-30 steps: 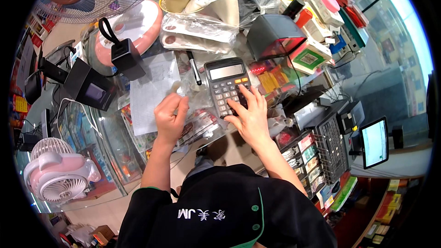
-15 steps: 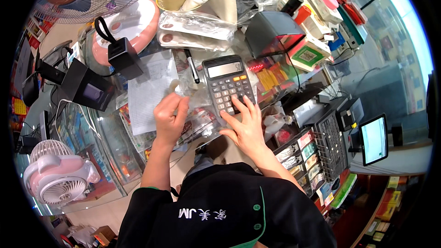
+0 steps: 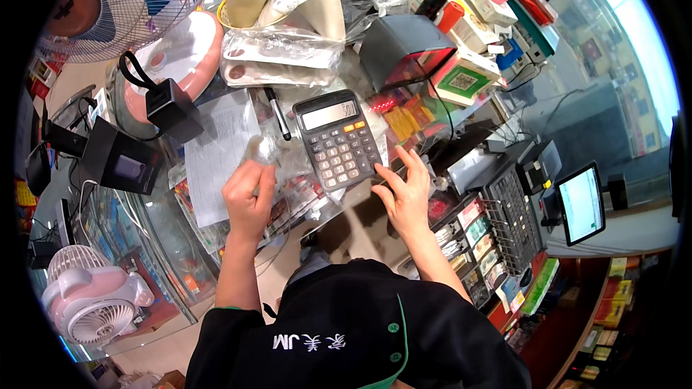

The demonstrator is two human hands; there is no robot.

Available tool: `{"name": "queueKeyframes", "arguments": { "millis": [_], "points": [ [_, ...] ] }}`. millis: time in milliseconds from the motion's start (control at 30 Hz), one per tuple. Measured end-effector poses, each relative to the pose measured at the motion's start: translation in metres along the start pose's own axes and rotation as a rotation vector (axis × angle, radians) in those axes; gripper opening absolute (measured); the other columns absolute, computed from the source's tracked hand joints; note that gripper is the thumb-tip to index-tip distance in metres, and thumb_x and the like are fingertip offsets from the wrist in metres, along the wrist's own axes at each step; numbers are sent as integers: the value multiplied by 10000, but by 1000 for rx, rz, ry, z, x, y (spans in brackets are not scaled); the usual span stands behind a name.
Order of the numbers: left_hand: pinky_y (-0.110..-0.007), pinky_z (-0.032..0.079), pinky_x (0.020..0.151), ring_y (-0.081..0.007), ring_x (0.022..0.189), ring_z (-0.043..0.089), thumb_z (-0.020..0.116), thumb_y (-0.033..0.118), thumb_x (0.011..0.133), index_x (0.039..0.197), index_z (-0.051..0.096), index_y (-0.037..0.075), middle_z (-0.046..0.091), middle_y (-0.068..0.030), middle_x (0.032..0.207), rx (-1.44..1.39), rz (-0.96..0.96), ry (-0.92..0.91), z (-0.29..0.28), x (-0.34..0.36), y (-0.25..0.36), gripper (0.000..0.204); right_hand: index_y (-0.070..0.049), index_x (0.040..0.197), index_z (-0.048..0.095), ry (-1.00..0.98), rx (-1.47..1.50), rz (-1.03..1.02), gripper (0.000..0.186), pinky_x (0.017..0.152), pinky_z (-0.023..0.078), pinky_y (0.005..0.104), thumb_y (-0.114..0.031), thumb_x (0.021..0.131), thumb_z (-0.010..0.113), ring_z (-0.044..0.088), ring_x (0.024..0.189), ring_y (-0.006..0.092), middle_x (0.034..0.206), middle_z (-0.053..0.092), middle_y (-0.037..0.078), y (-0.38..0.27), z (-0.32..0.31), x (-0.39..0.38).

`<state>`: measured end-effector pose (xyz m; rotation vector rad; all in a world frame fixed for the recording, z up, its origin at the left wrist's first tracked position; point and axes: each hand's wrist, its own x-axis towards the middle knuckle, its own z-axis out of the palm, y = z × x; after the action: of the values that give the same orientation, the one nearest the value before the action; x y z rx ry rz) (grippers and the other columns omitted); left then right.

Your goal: The person counts stacks of banknotes by hand, separates them by denomination, and places them into a cash drawer. They use a calculator to tally amounts and later operate a computer mouse to interact with a point-of-sale system.

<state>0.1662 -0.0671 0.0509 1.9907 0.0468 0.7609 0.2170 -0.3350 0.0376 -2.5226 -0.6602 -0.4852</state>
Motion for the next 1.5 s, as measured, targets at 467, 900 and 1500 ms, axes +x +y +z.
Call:
{"name": "queueKeyframes", "arguments": {
  "millis": [467, 900, 1500],
  "points": [
    [-319, 406, 534, -238, 565, 511, 631, 49, 840, 689, 553, -41, 532, -111, 634, 7, 36, 27, -1, -1, 0, 192, -51, 1204, 551, -18, 260, 71, 448, 901, 409, 404, -127, 787, 696, 562, 1004, 320, 1113, 596, 142, 4, 5, -5],
    [-309, 413, 543, -217, 568, 518, 622, 39, 844, 686, 568, -36, 544, -102, 635, -3, 18, 8, -2, 0, 1, 183, -105, 1072, 652, 24, 56, -2, 364, 998, 324, 474, -223, 739, 741, 412, 1216, 393, 1283, 468, 184, -8, 3, 29],
    [-336, 392, 523, -256, 554, 491, 638, 13, 810, 683, 546, -26, 519, -115, 627, 0, 54, -6, -3, 0, 1, 161, -135, 1048, 682, -16, 67, -78, 372, 995, 297, 543, -300, 720, 742, 370, 1250, 404, 1312, 459, 155, -26, 4, 32]
  ]
}}
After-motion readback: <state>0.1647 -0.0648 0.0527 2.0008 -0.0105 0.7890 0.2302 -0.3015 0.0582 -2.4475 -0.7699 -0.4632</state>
